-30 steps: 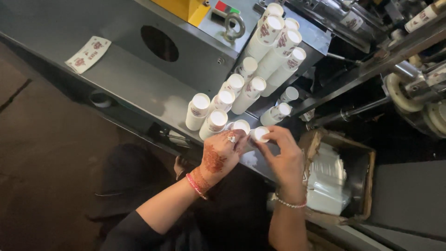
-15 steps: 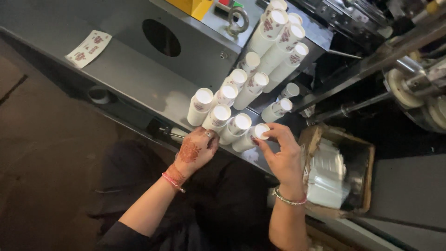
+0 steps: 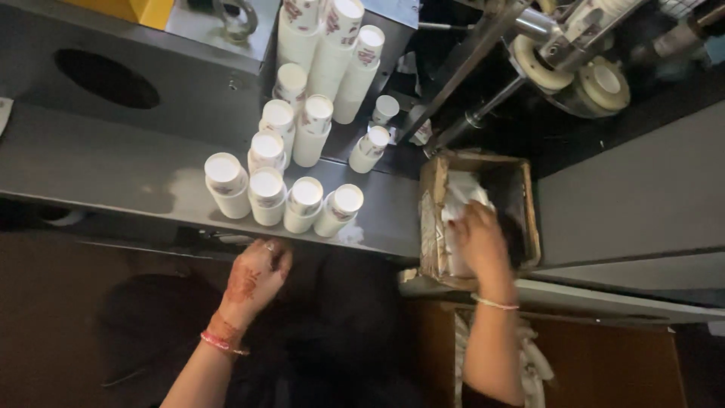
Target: The recorder is packaging manufactured paper cups into plastic sleeves and organizing them for shipment.
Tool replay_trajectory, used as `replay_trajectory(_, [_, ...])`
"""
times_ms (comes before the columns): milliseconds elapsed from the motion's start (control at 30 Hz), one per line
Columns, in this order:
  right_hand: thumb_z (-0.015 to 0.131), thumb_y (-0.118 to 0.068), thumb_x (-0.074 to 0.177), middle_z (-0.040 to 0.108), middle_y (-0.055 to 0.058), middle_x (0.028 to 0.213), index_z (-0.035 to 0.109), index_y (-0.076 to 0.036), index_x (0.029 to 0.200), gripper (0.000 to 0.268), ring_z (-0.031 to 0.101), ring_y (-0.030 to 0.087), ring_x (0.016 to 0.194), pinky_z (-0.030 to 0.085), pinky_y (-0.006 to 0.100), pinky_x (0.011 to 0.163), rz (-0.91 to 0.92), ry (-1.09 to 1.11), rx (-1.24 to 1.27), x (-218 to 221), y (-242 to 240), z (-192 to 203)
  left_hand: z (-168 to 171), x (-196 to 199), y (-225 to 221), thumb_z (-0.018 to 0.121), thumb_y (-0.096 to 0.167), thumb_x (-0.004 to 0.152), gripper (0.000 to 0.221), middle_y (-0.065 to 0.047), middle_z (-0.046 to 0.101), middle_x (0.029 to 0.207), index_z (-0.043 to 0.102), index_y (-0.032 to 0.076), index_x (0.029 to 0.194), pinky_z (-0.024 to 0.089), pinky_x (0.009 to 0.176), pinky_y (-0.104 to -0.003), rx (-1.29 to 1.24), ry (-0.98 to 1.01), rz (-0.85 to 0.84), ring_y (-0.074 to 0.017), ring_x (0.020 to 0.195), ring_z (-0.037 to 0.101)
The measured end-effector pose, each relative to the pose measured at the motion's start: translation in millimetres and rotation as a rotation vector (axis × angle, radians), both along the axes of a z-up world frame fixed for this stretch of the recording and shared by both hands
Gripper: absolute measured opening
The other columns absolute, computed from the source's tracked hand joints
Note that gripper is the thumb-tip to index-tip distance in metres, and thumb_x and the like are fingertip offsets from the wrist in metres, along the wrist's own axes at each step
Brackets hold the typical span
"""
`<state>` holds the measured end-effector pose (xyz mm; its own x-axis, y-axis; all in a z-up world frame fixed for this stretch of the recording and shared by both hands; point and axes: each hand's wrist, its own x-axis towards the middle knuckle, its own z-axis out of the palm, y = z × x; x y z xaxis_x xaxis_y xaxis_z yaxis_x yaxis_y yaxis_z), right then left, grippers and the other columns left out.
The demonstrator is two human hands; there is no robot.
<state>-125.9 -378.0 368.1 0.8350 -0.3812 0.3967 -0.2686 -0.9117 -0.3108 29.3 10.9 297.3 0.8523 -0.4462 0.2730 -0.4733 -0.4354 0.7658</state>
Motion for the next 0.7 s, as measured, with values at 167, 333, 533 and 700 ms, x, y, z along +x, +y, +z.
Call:
replay_trajectory(167, [0.069,-0.003,0.091,0.065,0.018,0.113,0.065,0.002,0.103,0.014,0.061,0.036,0.114,0.052,0.044,0.098,-0.081,0.06,-0.009,1.7,2.7,-8.8,25.9,-23.2,-22.4,0.069,0.015,0.082,0.014,-0.016,0.072,0.091,0.075,0.009,0.093,0.049,0.078,-0.052,0.114,0.003,-0.116,-0.0374,0.09,0.068])
replay_trajectory(333, [0.066,0.001,0.096,0.068,0.015,0.121,0.065,-0.002,0.106,0.01,0.068,0.034,0.115,0.055,0.042,0.096,0.083,-0.126,-0.079,-7.5,17.6,25.5,33.9,-35.9,-38.6,0.064,0.012,0.086,0.011,-0.017,0.072,0.09,0.073,0.008,0.091,0.052,0.079,-0.048,0.203,0.159,-0.246,-0.0379,0.09,0.068])
replay_trajectory(533, [0.061,-0.006,0.106,0.075,0.013,0.118,0.061,-0.004,0.121,0.015,0.079,0.028,0.086,0.064,0.036,0.068,0.778,-0.526,1.04,-23.9,57.4,32.4,62.4,-42.2,-69.8,0.068,0.028,0.097,0.025,-0.018,0.073,0.09,0.072,0.003,0.098,0.056,0.073,-0.043,-0.128,0.084,-0.4,-0.0355,0.085,0.072])
replay_trajectory(700, [0.063,-0.018,0.105,0.073,0.025,0.108,0.063,0.002,0.108,0.02,0.075,0.029,0.073,0.065,0.037,0.061,0.626,-0.291,1.289,-39.6,102.4,-2.9,70.5,-43.5,-87.2,0.078,0.028,0.088,0.034,-0.01,0.075,0.097,0.068,0.002,0.109,0.058,0.076,-0.032,-0.567,0.533,-0.55,-0.0176,0.088,0.073])
